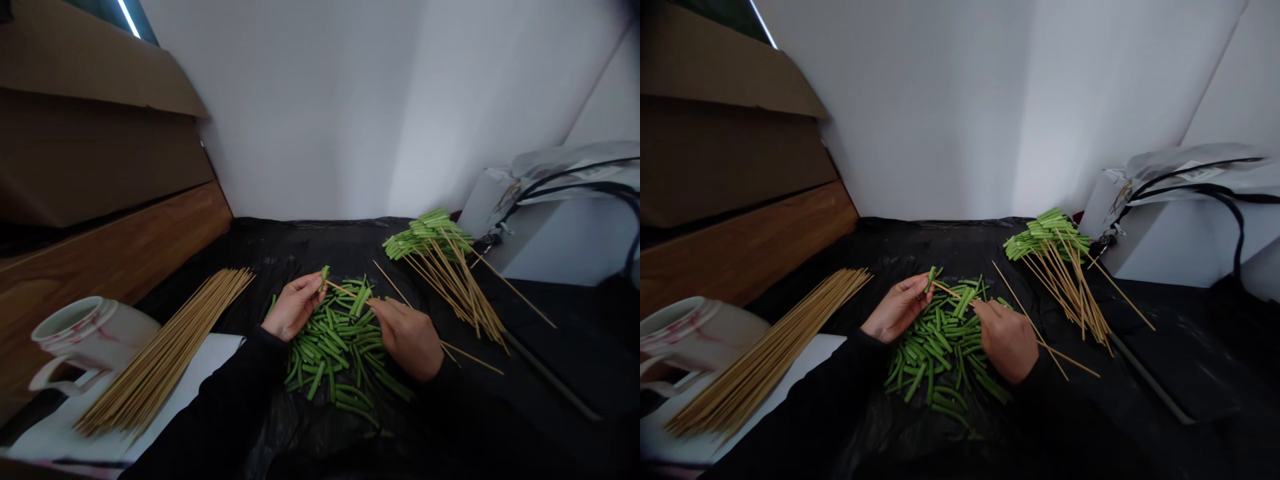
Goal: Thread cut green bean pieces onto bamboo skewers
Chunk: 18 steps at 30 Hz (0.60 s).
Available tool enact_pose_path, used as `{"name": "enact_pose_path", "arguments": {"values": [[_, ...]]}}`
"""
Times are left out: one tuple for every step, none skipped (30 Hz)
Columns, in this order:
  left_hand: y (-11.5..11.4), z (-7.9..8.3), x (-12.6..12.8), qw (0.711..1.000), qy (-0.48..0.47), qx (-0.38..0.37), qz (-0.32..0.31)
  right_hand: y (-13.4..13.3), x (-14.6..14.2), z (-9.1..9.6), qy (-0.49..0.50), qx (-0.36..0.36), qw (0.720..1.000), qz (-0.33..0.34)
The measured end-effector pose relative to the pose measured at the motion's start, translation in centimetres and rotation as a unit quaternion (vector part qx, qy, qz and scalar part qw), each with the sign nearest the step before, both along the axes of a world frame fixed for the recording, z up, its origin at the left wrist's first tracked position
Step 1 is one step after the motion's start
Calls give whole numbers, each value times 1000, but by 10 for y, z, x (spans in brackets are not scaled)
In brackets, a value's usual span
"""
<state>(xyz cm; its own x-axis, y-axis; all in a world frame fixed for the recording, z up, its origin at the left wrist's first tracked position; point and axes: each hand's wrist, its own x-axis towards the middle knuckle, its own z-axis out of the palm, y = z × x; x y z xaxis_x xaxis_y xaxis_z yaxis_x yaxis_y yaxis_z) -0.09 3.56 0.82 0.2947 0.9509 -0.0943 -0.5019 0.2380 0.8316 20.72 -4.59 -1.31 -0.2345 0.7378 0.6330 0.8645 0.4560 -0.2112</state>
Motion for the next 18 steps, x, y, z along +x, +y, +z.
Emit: {"name": "enact_pose_path", "arguments": {"values": [[0,0,0,1000,1,-1,0,0,0,0,2,-2,1000,3],[-1,0,1,1000,1,-2,0,0,1,-1,3,-2,1000,5],[-1,0,1,1000,2,-3,0,0,1,-1,5,-3,1000,6],[-2,0,1,1000,3,-4,-1,0,1,-1,9,-6,1000,7],[-2,1,1,1000,5,-5,-2,0,1,0,13,-11,1000,9],[-3,1,1,1000,6,-5,-4,0,0,0,18,-18,1000,10],[-3,1,1,1000,7,-5,-5,-1,-1,0,24,-26,999,11],[-3,1,1,1000,8,-3,-8,-1,-2,0,30,-33,999,13],[-3,1,1,1000,8,-1,-10,-1,-2,0,34,-38,999,15],[-3,1,1,1000,9,1,-12,-1,-3,0,38,-39,998,18],[-3,1,1,1000,10,2,-13,-1,-3,-1,41,-38,998,21],[-3,0,1,1000,11,2,-13,0,-2,-1,44,-35,998,23],[-3,-1,1,1000,12,0,-11,0,-2,-2,45,-33,998,25],[-3,-2,2,1000,12,-2,-9,1,-1,-2,47,-31,998,26],[-3,-3,2,1000,11,-5,-7,1,-1,-3,47,-31,998,27],[-3,-3,3,1000,10,-6,-6,1,-1,-3,48,-30,998,26],[-4,-4,3,1000,9,-6,-5,1,0,-3,49,-30,998,25],[-4,-4,4,1000,9,-6,-6,1,0,-3,50,-31,998,23]]}}
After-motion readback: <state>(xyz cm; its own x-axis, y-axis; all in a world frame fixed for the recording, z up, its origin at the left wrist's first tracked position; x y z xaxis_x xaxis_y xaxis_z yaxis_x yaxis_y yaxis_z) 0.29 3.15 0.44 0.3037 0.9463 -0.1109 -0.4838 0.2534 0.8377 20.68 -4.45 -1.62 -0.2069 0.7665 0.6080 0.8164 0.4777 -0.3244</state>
